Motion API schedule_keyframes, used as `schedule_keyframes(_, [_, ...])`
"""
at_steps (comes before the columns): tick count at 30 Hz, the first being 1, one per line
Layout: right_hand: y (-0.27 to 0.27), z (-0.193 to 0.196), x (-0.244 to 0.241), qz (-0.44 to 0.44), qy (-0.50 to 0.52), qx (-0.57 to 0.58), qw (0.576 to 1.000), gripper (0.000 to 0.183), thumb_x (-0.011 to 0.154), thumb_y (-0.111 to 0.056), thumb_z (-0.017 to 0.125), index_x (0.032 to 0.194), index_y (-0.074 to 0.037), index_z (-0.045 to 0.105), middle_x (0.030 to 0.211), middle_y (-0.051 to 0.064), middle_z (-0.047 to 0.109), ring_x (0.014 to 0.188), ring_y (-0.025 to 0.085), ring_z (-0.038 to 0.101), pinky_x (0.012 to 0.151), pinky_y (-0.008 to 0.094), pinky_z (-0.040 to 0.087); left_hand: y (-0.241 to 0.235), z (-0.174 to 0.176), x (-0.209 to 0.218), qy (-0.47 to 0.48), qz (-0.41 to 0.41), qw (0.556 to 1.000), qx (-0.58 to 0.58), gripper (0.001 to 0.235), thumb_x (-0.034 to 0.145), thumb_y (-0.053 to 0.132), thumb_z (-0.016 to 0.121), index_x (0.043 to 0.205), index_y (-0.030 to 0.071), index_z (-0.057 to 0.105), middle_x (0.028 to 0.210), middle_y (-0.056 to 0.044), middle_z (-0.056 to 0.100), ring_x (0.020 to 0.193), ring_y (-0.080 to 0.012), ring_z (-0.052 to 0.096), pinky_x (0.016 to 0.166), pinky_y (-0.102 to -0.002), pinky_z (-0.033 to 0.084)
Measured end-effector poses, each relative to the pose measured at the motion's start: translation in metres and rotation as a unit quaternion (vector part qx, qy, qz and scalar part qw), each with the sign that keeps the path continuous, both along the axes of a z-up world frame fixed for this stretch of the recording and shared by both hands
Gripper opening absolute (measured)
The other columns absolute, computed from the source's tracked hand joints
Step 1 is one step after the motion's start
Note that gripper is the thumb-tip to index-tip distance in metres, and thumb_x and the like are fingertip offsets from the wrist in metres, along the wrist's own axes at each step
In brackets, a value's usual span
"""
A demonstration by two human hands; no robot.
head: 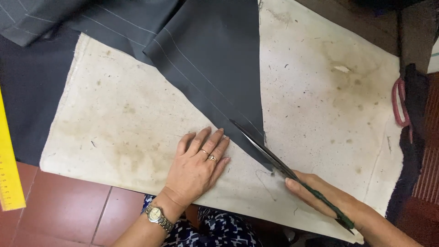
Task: Cutting a piece of dark grey fabric along a marked line using large tailor scissors on a work table.
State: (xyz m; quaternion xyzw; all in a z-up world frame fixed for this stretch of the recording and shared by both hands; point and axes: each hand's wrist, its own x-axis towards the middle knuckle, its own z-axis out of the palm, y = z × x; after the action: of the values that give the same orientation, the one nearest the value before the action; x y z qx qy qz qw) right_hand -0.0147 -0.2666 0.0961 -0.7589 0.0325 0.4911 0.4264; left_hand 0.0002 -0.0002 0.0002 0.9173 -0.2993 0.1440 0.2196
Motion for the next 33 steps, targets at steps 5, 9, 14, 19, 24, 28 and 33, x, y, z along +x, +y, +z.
schedule_keyframes(5, [-0.013,-0.004,-0.011,-0.023,0.06,-0.195,0.979,0.056,0.086,-0.048,0.044,0.139,-0.034,0.054,0.145,-0.013,0.055,0.136,0.002,0.048,0.113,0.022,0.036,0.006,-0.003,0.007,0.018,-0.006,1.0,-0.02,0.038,0.096,0.034,0.056,0.126,0.011,0.061,0.131,-0.008,0.058,0.116,-0.0257,0.054,0.093,-0.04,0.04])
schedule_keyframes(9, [0.003,0.015,0.006,0.01,0.032,-0.046,0.998,0.063,0.087,-0.051,0.037,0.144,-0.026,0.045,0.149,-0.01,0.054,0.135,0.008,0.052,0.109,0.026,0.039,0.027,-0.002,0.036,0.039,0.011,0.999,0.014,0.041,0.097,0.041,0.049,0.126,0.015,0.062,0.13,-0.007,0.061,0.12,-0.0238,0.053,0.097,-0.042,0.04])
schedule_keyframes(14, [0.016,0.013,0.017,-0.008,0.033,-0.015,0.999,0.061,0.087,-0.05,0.036,0.14,-0.024,0.052,0.142,-0.008,0.062,0.13,0.009,0.058,0.106,0.026,0.043,0.04,0.001,0.051,-0.035,-0.011,0.999,0.028,0.033,0.098,0.033,0.054,0.12,0.012,0.066,0.127,-0.009,0.061,0.115,-0.0273,0.055,0.093,-0.04,0.04])
schedule_keyframes(19, [0.013,-0.002,0.019,0.02,0.028,-0.032,0.999,0.061,0.087,-0.052,0.032,0.133,-0.021,0.057,0.129,-0.009,0.067,0.117,0.006,0.062,0.099,0.025,0.048,0.039,-0.002,0.05,-0.035,-0.002,0.999,0.021,0.032,0.098,0.032,0.054,0.12,0.013,0.066,0.128,-0.009,0.06,0.115,-0.0271,0.055,0.095,-0.04,0.04])
schedule_keyframes(24, [0.014,-0.002,0.021,0.013,0.052,-0.068,0.996,0.054,0.088,-0.05,0.032,0.112,-0.017,0.068,0.103,-0.01,0.068,0.096,0.004,0.061,0.087,0.021,0.049,0.039,-0.001,0.05,-0.037,0.001,0.999,0.016,0.031,0.098,0.031,0.055,0.12,0.013,0.067,0.128,-0.008,0.06,0.114,-0.0268,0.056,0.094,-0.04,0.041])
schedule_keyframes(28, [0.006,-0.016,0.016,0.009,0.063,-0.051,0.997,0.063,0.085,-0.053,0.034,0.135,-0.022,0.055,0.132,-0.009,0.064,0.12,0.007,0.06,0.1,0.025,0.047,0.04,-0.001,0.051,-0.032,-0.001,0.999,0.018,0.031,0.098,0.032,0.055,0.121,0.013,0.066,0.128,-0.008,0.06,0.115,-0.0267,0.056,0.095,-0.04,0.041])
schedule_keyframes(33, [0.001,-0.018,0.01,0.0,0.03,-0.049,0.998,0.04,0.095,-0.044,0.037,0.092,-0.012,0.062,0.085,-0.004,0.055,0.08,0.01,0.053,0.073,0.024,0.042,0.039,-0.001,0.051,-0.033,-0.001,0.999,0.01,0.03,0.097,0.031,0.056,0.119,0.013,0.067,0.128,-0.009,0.06,0.114,-0.0276,0.056,0.095,-0.04,0.041])
